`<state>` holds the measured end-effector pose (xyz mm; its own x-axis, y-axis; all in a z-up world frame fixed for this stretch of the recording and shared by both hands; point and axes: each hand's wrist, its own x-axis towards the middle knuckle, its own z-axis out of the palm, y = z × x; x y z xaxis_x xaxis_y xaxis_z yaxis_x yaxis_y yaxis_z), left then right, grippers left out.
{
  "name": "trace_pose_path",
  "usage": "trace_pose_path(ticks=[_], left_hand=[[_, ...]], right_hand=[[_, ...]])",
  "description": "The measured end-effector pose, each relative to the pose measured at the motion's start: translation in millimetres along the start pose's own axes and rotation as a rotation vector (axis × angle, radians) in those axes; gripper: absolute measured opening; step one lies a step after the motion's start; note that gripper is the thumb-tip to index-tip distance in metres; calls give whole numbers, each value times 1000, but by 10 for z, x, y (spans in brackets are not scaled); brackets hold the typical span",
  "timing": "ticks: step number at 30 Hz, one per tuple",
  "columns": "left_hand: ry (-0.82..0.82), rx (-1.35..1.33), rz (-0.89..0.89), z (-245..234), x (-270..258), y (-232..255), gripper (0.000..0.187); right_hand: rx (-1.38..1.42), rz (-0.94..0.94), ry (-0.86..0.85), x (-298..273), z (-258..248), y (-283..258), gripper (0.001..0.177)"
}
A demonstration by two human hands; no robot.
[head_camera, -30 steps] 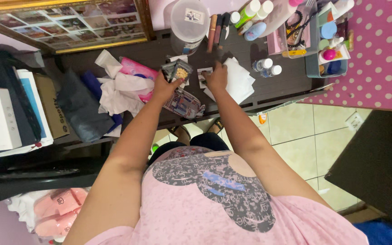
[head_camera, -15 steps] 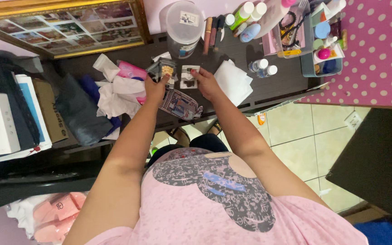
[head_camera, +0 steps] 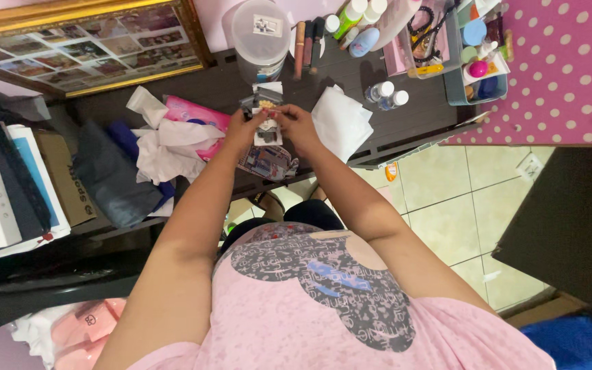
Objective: The person unpacks a white handbag and sorts various items on a cluttered desk, including a gift bag, papers, and small packets. They place a black pouch and other items into a drawer, then wipe the desk surface with a tissue.
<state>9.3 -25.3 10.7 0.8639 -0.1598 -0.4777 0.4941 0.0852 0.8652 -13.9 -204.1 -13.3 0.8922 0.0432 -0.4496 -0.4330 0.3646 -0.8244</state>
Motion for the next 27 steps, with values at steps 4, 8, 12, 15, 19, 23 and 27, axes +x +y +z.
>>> trace_pose_path(ticks=[4,8,12,15,19,23,27], left_hand=[[-56,-68,-84,31,81,-14,30],[-75,-67,38,135,127,1,32],[-60,-178,-17,227,118,90,33],[-78,-219,-11,286,167,51,34],[-75,-154,148,398,237,-73,34],[19,26,250,588,199,-134,31],[71,10,412,919,217,-179,25]], right_hand=[[66,57,-6,-68,-41,-203,11],[39,5,-9,-52,-154,-257,9],[-23,-117,-48,22,-356,-305,9],[41,-137,-75,80,-496,-392,8],[-108,-263,143,133,-774,-538,9],[90,-265,275,99,-1025,-715,15],[372,-143,197,-121,-1022,-944,13]])
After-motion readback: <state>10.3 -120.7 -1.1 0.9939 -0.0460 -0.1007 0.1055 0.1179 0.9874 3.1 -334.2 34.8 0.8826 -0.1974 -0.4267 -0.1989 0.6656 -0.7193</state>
